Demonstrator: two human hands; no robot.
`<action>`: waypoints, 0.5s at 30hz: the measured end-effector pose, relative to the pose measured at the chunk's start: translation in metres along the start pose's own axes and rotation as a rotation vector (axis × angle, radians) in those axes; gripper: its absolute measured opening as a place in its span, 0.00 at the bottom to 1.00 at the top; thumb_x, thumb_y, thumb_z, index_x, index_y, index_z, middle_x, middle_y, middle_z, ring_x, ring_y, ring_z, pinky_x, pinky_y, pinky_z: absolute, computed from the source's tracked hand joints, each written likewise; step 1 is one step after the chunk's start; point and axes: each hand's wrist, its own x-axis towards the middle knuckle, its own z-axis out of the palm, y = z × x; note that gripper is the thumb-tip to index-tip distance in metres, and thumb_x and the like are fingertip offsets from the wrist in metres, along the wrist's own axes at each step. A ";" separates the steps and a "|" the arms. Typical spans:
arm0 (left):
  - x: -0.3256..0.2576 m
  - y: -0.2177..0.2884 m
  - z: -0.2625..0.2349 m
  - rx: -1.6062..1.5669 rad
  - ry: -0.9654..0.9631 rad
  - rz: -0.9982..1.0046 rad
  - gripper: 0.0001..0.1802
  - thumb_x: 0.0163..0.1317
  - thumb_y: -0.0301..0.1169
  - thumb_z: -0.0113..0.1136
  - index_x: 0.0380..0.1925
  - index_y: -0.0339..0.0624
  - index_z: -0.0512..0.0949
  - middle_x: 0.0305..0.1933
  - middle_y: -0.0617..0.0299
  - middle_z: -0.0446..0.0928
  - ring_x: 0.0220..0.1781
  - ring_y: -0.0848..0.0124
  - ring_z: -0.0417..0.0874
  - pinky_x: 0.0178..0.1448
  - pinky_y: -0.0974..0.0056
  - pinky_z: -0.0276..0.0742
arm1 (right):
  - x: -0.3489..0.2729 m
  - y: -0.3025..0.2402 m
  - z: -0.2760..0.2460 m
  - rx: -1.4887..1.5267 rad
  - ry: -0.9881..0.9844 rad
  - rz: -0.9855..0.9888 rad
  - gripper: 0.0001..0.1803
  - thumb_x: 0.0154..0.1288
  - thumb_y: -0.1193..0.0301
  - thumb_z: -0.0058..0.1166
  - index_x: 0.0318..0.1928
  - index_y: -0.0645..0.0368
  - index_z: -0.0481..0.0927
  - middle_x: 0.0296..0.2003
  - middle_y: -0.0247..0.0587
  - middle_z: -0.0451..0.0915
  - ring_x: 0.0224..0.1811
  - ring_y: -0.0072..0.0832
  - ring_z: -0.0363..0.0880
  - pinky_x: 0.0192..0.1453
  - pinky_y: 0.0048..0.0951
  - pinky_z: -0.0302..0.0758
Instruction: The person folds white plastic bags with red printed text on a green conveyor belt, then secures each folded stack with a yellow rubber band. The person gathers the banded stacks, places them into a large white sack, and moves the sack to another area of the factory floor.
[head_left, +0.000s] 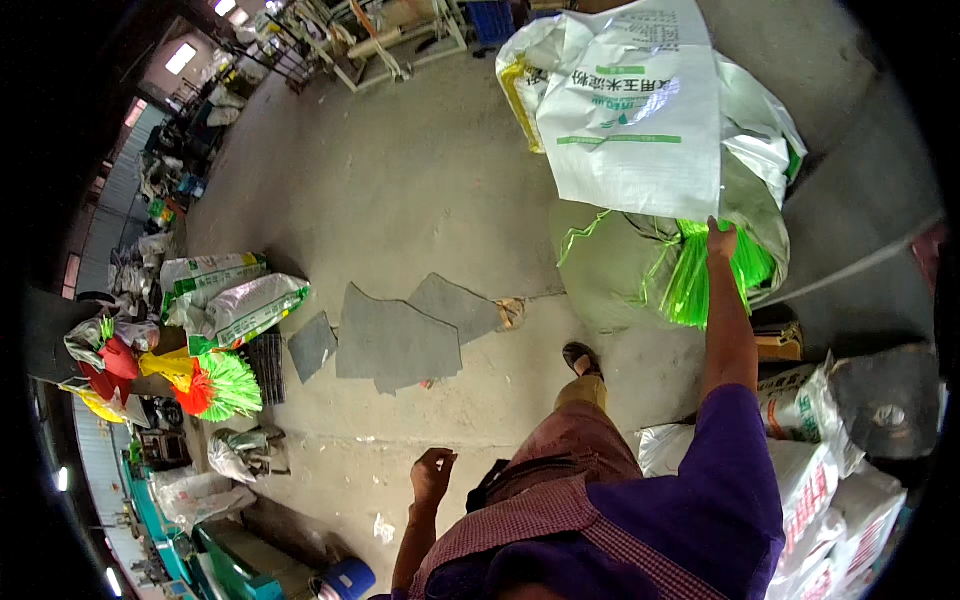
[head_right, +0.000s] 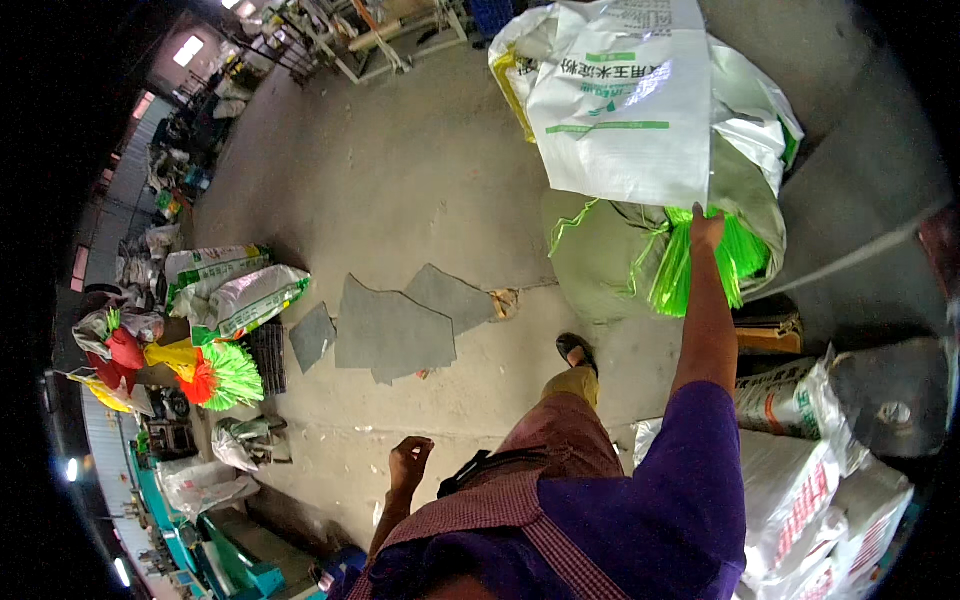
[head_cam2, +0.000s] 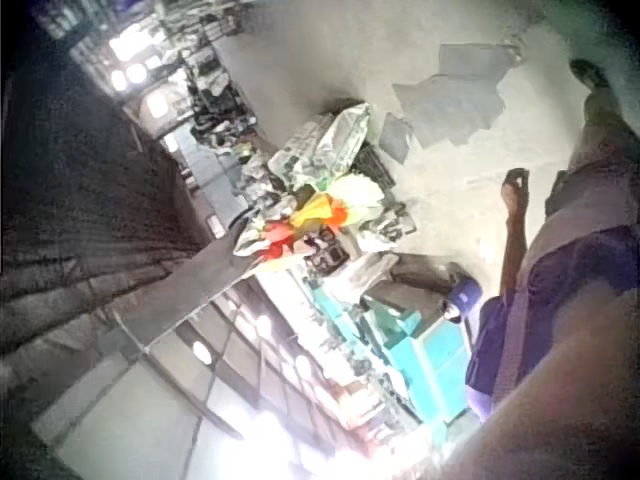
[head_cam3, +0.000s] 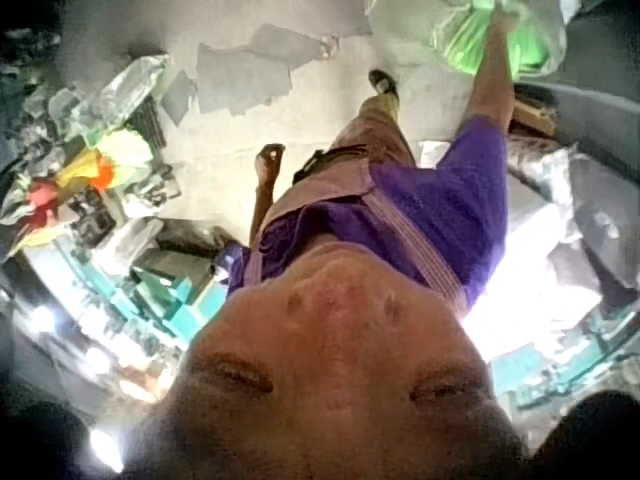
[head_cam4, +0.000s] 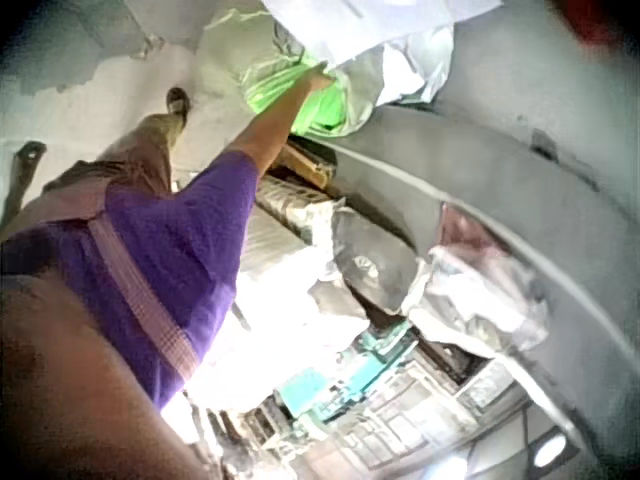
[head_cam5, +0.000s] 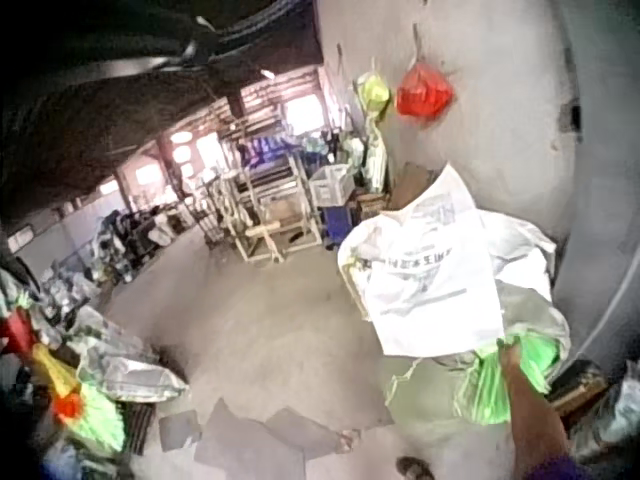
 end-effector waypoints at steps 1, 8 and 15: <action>0.004 0.012 0.007 -0.035 -0.018 -0.066 0.05 0.54 0.30 0.65 0.28 0.40 0.81 0.33 0.57 0.82 0.32 0.64 0.84 0.31 0.64 0.78 | 0.024 0.025 0.019 0.008 -0.070 0.039 0.33 0.56 0.58 0.61 0.56 0.69 0.71 0.41 0.56 0.78 0.41 0.43 0.78 0.39 0.39 0.74; 0.080 0.108 0.007 -0.108 -0.018 -0.131 0.08 0.56 0.28 0.63 0.36 0.39 0.80 0.36 0.55 0.81 0.36 0.65 0.83 0.36 0.65 0.79 | 0.020 -0.071 0.040 0.749 -0.736 0.234 0.10 0.59 0.67 0.60 0.40 0.57 0.81 0.26 0.32 0.80 0.18 0.20 0.71 0.20 0.26 0.68; 0.179 0.192 0.002 -0.145 0.275 0.198 0.38 0.57 0.28 0.63 0.65 0.42 0.56 0.65 0.50 0.63 0.63 0.53 0.67 0.56 0.57 0.72 | -0.175 -0.376 -0.056 1.030 -1.813 -0.184 0.12 0.62 0.68 0.58 0.41 0.64 0.79 0.33 0.38 0.82 0.30 0.21 0.81 0.34 0.23 0.77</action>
